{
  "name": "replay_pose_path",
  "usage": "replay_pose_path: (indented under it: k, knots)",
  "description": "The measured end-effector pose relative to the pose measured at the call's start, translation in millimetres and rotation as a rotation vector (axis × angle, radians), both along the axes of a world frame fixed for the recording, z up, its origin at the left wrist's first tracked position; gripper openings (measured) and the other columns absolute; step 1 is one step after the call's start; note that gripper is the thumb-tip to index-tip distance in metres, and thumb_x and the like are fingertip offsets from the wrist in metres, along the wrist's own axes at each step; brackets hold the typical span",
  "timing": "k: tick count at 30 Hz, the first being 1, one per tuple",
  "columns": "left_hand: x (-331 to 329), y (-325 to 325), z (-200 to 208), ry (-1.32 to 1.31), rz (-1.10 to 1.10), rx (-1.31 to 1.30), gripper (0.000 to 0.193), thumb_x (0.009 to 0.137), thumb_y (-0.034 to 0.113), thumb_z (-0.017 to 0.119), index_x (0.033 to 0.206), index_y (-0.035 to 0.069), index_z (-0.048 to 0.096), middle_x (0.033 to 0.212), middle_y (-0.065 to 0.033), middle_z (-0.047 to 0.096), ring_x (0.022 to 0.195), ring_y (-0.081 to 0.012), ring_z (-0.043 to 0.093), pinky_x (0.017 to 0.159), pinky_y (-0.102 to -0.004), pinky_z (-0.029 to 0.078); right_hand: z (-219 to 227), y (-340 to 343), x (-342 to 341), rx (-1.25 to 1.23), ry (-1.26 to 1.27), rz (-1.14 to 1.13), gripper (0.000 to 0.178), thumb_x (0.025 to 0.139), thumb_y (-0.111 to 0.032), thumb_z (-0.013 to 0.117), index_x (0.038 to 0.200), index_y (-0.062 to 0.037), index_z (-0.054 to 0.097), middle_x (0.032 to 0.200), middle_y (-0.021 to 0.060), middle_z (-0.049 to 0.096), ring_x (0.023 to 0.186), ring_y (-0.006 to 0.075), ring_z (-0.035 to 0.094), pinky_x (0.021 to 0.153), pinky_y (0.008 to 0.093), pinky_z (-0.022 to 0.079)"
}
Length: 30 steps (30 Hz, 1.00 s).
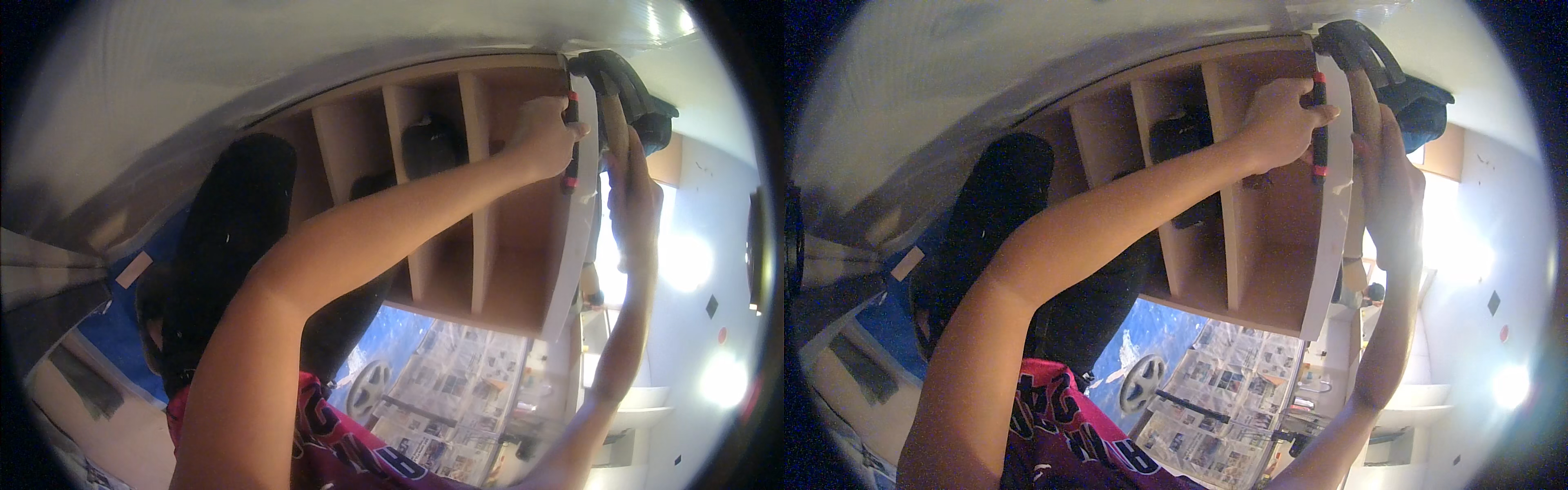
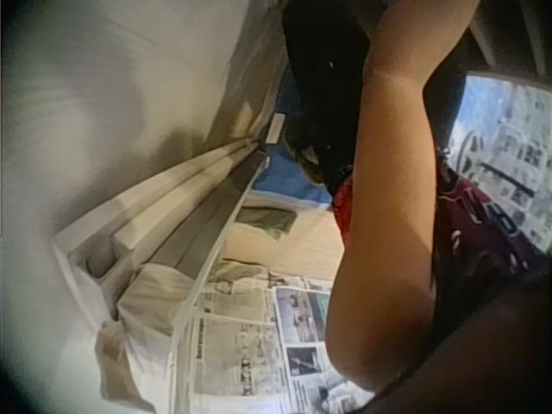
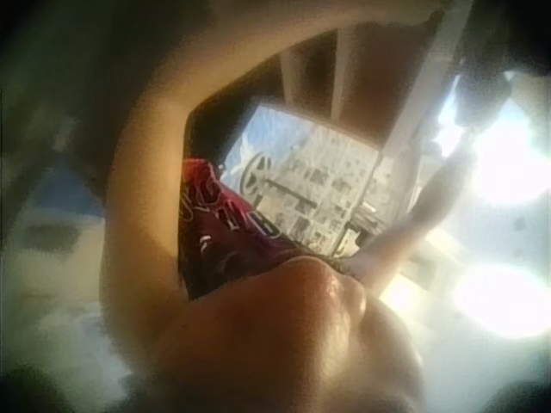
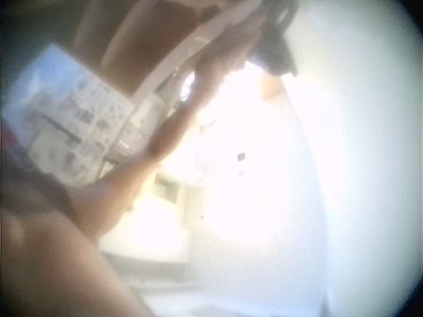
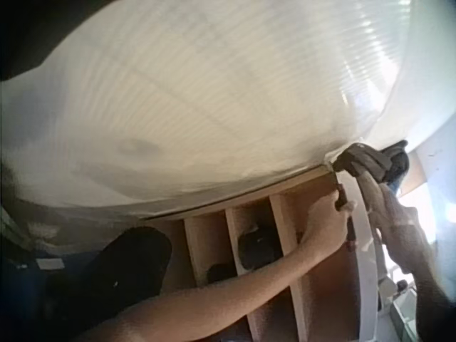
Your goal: The person is installing a white wooden shelf unit against a wall. They use a utility knife to trim a plastic protective film along the edge of the shelf and a hammer to drive nails into the top edge of the unit to secure it.
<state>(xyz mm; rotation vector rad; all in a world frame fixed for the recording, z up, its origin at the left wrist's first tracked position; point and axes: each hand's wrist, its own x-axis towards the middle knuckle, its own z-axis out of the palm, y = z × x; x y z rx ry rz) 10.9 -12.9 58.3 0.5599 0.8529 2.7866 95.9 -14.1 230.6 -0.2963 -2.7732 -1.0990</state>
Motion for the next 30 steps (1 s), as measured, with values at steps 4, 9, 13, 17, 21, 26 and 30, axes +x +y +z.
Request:
replay_pose_path:
  k: [4, 9, 13, 17, 21, 26, 30]
  knots:
    - [-1, -4, -3, 0.036, 0.197, -0.086, 0.034, 0.092, 0.028, 0.073, 0.091, -0.005, 0.069, 0.079, -0.0238, 0.07, 0.079, -0.0411, 0.072, 0.076, -0.0473, 0.055, -9, -19, 4, -0.001, 0.053, -0.018, 0.05, 0.108, -0.034, 0.055, 0.153, -0.0124, 0.047, 0.072, 0.0139, 0.067, 0.056, 0.016, 0.06, 0.053, 0.0345, 0.047]
    - [-2, -13, -2, 0.015, 0.048, -0.053, 0.035, 0.092, 0.03, 0.073, 0.092, -0.005, 0.07, 0.085, -0.0273, 0.07, 0.088, -0.0445, 0.07, 0.082, -0.0497, 0.052, -11, -19, -2, 0.024, -0.022, -0.071, 0.05, 0.107, -0.035, 0.055, 0.153, -0.0151, 0.047, 0.08, 0.0161, 0.072, 0.061, 0.019, 0.066, 0.057, 0.0364, 0.051]
    - [0, -5, -1, -0.006, 0.112, -0.075, 0.035, 0.092, 0.029, 0.072, 0.091, -0.005, 0.069, 0.083, -0.0267, 0.069, 0.086, -0.044, 0.07, 0.082, -0.0494, 0.052, -14, -18, 2, 0.042, 0.024, -0.048, 0.05, 0.106, -0.032, 0.057, 0.152, -0.0154, 0.047, 0.088, 0.0179, 0.073, 0.069, 0.0209, 0.07, 0.062, 0.0379, 0.054]
    - [2, -5, 1, -0.022, 0.061, -0.017, 0.036, 0.092, 0.03, 0.072, 0.09, -0.005, 0.068, 0.084, -0.0263, 0.069, 0.086, -0.0438, 0.07, 0.081, -0.0498, 0.052, -13, -8, 1, -0.006, 0.014, 0.011, 0.049, 0.104, -0.027, 0.061, 0.15, -0.0147, 0.047, 0.079, 0.0178, 0.07, 0.068, 0.0213, 0.069, 0.06, 0.038, 0.052]
    - [3, -6, -1, -0.03, 0.047, -0.034, 0.034, 0.092, 0.029, 0.072, 0.089, -0.005, 0.068, 0.085, -0.0258, 0.069, 0.086, -0.0431, 0.07, 0.08, -0.0502, 0.051, -16, -17, 3, -0.002, 0.047, -0.068, 0.049, 0.105, -0.027, 0.06, 0.15, -0.0136, 0.047, 0.076, 0.0181, 0.068, 0.066, 0.0208, 0.068, 0.059, 0.0377, 0.052]
    - [1, 4, 2, 0.009, 0.215, -0.071, 0.033, 0.092, 0.028, 0.071, 0.09, -0.005, 0.068, 0.088, -0.027, 0.068, 0.088, -0.0443, 0.069, 0.08, -0.0507, 0.051, -11, -12, 3, 0.026, 0.039, 0.023, 0.051, 0.106, -0.035, 0.057, 0.152, -0.0153, 0.048, 0.079, 0.0156, 0.072, 0.058, 0.0179, 0.064, 0.056, 0.036, 0.051]
    - [12, -5, 3, -0.011, 0.026, -0.002, 0.033, 0.091, 0.028, 0.072, 0.091, -0.004, 0.068, 0.09, -0.0282, 0.067, 0.091, -0.0455, 0.067, 0.083, -0.0509, 0.05, -4, -4, 13, 0.054, 0.027, 0.003, 0.052, 0.106, -0.037, 0.058, 0.152, -0.0144, 0.048, 0.073, 0.0117, 0.068, 0.056, 0.0142, 0.06, 0.053, 0.035, 0.049]
